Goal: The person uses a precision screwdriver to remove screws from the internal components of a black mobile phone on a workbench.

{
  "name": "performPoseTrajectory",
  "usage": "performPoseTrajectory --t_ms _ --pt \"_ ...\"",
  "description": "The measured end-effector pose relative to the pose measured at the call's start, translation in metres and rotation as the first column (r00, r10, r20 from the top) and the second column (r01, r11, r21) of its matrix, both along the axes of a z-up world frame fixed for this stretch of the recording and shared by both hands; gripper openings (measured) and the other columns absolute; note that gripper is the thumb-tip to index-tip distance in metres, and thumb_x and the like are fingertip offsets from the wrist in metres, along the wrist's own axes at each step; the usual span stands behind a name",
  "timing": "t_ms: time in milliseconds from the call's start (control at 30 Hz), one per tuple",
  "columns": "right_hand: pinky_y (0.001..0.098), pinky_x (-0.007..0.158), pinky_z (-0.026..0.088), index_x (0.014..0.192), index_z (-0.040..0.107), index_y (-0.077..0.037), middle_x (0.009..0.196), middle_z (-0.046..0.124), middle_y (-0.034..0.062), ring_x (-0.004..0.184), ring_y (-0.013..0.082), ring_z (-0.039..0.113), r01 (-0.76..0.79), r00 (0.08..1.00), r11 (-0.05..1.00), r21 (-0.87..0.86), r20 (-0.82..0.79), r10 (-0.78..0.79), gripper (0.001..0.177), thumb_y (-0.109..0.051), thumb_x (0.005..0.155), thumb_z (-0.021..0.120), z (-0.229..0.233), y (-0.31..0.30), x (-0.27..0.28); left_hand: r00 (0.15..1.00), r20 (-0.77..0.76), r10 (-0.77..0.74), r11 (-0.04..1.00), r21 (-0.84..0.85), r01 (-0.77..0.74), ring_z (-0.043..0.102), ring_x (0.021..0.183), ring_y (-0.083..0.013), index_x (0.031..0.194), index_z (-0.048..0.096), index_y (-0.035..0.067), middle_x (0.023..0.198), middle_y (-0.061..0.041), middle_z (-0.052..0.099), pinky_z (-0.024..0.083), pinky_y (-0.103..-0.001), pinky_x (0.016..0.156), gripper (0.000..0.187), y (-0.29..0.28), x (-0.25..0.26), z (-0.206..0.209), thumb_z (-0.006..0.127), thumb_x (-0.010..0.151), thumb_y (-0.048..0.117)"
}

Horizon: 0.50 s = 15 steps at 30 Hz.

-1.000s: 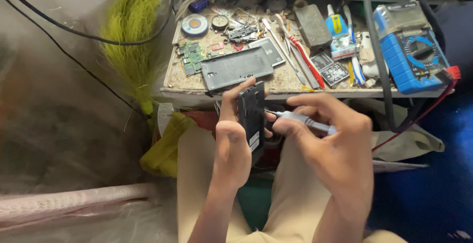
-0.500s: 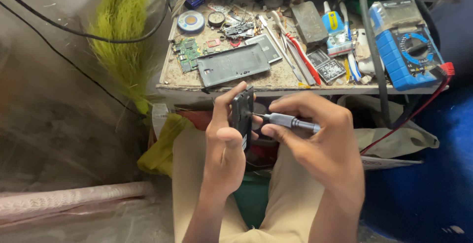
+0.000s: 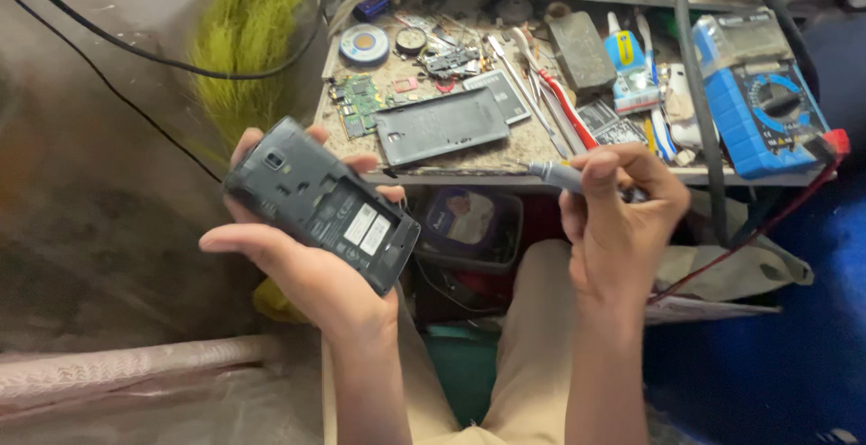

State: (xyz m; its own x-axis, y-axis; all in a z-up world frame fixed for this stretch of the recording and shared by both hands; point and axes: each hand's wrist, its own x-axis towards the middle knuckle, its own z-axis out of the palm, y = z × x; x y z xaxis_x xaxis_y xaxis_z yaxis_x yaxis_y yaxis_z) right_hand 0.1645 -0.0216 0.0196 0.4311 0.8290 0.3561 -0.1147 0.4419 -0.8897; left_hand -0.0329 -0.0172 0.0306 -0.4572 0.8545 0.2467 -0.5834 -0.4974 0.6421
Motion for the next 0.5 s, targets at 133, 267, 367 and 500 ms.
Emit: performPoseTrajectory --t_ms 133,267,367,500 --pt "0.0231 0.058 0.044 0.1 0.072 0.001 0.08 0.063 0.0036 0.066 0.0106 0.058 -0.142 0.988 0.989 -0.044 -0.06 0.139 0.03 -0.021 0.087 0.089 -0.021 0.023 0.0 0.986 0.162 -0.036 0.998 -0.045 0.044 0.07 0.096 -0.0325 0.151 0.04 0.013 0.128 -0.017 0.061 0.063 -0.046 0.07 0.081 0.004 -0.005 -0.006 0.031 0.102 0.076" --pt "0.023 0.08 0.048 0.107 0.074 0.004 0.097 0.062 0.0049 0.089 0.0094 0.058 -0.077 0.985 0.997 -0.018 0.151 0.079 0.028 0.004 0.086 0.091 -0.026 0.033 -0.006 0.969 0.226 -0.095 0.995 -0.01 0.1 0.069 0.099 -0.0321 0.151 0.041 0.011 0.129 -0.019 0.062 0.063 -0.046 0.071 0.079 0.01 -0.003 -0.012 0.032 0.104 0.074" --pt "0.0242 0.086 0.052 0.109 0.073 0.003 0.103 0.071 0.0111 0.091 0.0123 0.064 -0.083 0.987 0.996 -0.035 0.135 0.087 0.028 0.009 0.085 0.087 -0.021 0.039 -0.015 0.951 0.25 -0.183 0.981 -0.013 0.192 0.07 0.098 -0.032 0.15 0.042 0.011 0.127 -0.018 0.061 0.063 -0.046 0.07 0.079 0.015 -0.001 -0.015 0.032 0.103 0.074" --pt "0.0257 0.093 0.059 0.106 0.07 0.001 0.107 0.074 0.0092 0.1 0.0128 0.071 -0.075 0.986 0.997 -0.023 0.145 0.078 0.03 0.01 0.081 0.083 -0.014 0.044 -0.023 0.941 0.252 -0.225 0.969 -0.046 0.244 0.07 0.099 -0.0319 0.15 0.042 0.01 0.127 -0.018 0.061 0.063 -0.046 0.071 0.08 0.021 0.0 -0.019 0.034 0.103 0.074"
